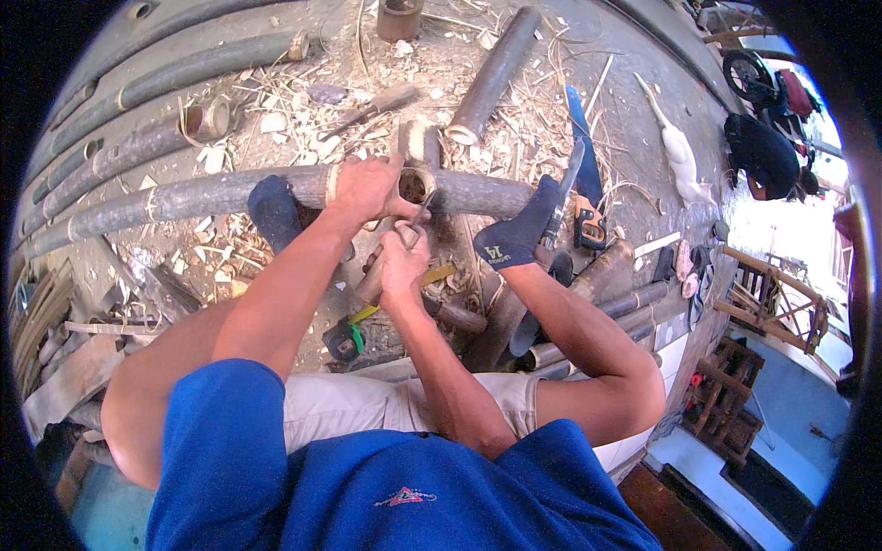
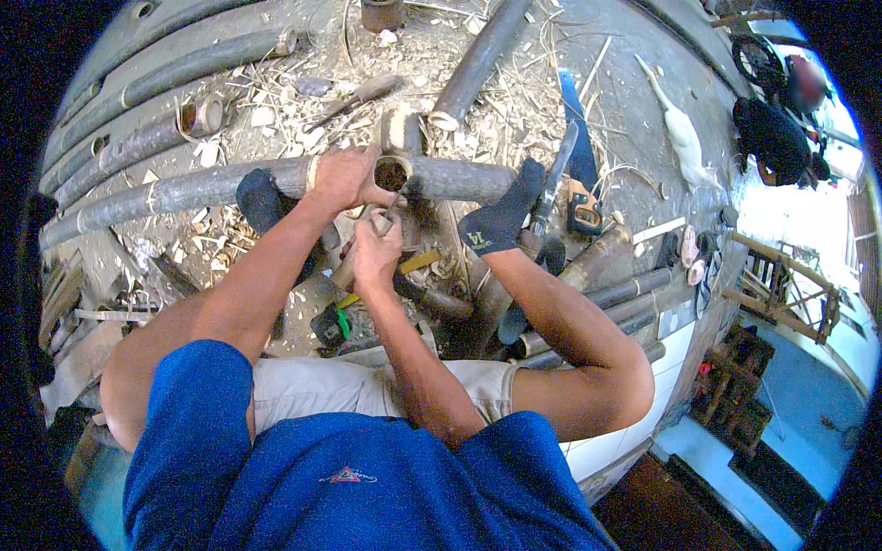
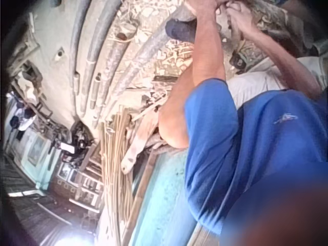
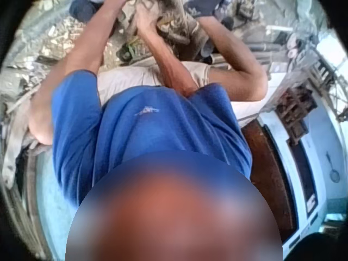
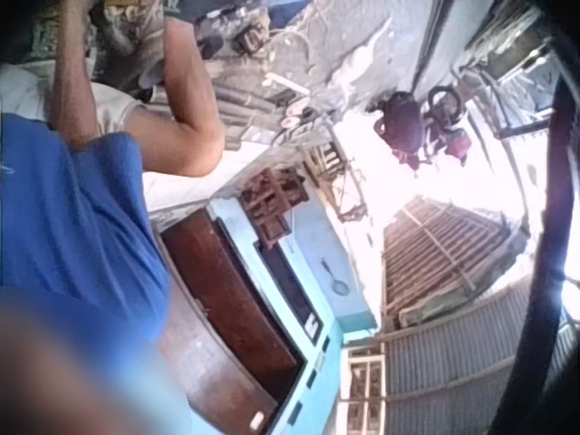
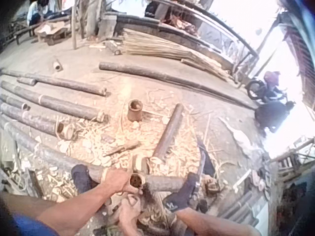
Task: The person sits on the floor and repeatedly inserts a short bamboo piece into a larger bamboo tube, then fits a long bamboo pole through the assembly. The person adjusts the fit by hand and repositions the pieces multiple times.
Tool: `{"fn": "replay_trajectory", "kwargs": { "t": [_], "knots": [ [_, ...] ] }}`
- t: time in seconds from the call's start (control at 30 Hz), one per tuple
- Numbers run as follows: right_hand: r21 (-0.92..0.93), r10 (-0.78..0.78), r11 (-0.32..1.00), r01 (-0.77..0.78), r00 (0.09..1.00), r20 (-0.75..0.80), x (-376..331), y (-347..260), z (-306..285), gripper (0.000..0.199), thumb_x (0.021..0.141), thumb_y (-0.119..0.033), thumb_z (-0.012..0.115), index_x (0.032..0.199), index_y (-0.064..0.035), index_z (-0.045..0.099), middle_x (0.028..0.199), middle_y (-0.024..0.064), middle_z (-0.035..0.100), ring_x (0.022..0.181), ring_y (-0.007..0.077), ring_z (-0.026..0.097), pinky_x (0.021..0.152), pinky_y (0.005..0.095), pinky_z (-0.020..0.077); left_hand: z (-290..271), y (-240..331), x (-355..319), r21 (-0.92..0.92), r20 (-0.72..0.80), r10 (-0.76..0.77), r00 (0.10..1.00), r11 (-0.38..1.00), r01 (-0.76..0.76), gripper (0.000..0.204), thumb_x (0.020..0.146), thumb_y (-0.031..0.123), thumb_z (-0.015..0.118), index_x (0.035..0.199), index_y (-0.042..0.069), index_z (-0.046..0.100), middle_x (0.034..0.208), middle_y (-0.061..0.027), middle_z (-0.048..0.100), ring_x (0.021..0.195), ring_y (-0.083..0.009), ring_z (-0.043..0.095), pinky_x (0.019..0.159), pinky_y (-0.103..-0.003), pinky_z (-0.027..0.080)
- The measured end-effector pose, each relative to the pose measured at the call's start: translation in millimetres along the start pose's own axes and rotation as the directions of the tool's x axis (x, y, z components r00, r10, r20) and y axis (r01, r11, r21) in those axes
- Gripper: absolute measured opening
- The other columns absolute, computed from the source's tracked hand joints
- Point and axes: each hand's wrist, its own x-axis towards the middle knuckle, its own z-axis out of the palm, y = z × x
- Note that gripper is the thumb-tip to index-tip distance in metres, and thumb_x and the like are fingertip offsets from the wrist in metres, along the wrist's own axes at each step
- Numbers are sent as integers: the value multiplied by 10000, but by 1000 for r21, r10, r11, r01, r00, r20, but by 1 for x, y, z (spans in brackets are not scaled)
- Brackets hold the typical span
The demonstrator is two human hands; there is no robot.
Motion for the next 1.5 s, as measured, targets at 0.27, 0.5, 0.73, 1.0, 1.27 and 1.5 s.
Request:
{"fn": "replay_trajectory", "kwargs": {
  "t": [0.27,0.5,0.73,1.0,1.27,1.5],
  "knots": [
    [-380,183,918,-114,971,152,21,-67,-43,275,880,-106,677,1133,-75,576,747,38,584,562,160,585,474,347,520,2,18,0,-73,-135,-144,980,988,135,1057,565,798,821,1216,-20,669,928,-178,763,918,-341,732,936,-461,514],
    [-681,352,729,-65,890,292,55,-132,-59,231,875,-152,706,1074,-58,637,717,52,605,550,168,599,470,344,511,2,31,1,-151,-216,-244,945,965,215,948,567,792,812,1055,-15,716,956,-214,757,944,-355,731,967,-478,497],
    [-906,481,392,160,804,350,104,-178,-46,326,800,-229,753,1012,16,716,736,113,677,576,226,666,497,368,555,6,33,7,-119,-186,-284,941,957,265,979,595,788,807,1166,1,695,1019,-193,761,1009,-329,717,950,-467,482],
    [-814,543,12,581,679,493,127,-183,-17,361,777,-334,753,844,20,726,751,187,703,647,297,713,579,428,599,-5,1,0,-139,58,-51,997,989,59,987,602,716,849,1297,61,600,1095,-218,736,1056,-400,693,1018,-527,457],
    [-358,470,875,-324,742,478,54,-82,-45,287,907,-326,733,1015,-93,606,723,72,596,553,228,609,495,440,538,9,-36,-38,60,-103,-77,992,995,83,957,624,420,943,1448,154,536,1407,-87,577,1343,-335,502,1143,-574,346],
    [600,348,583,-548,835,426,61,-71,62,287,1026,-390,616,1093,-118,552,878,82,609,725,186,620,608,381,550,24,-43,-28,151,-134,-82,988,983,102,712,817,416,758,1465,231,530,1412,-63,586,1325,-321,517,1115,-586,357]
  ]
}}
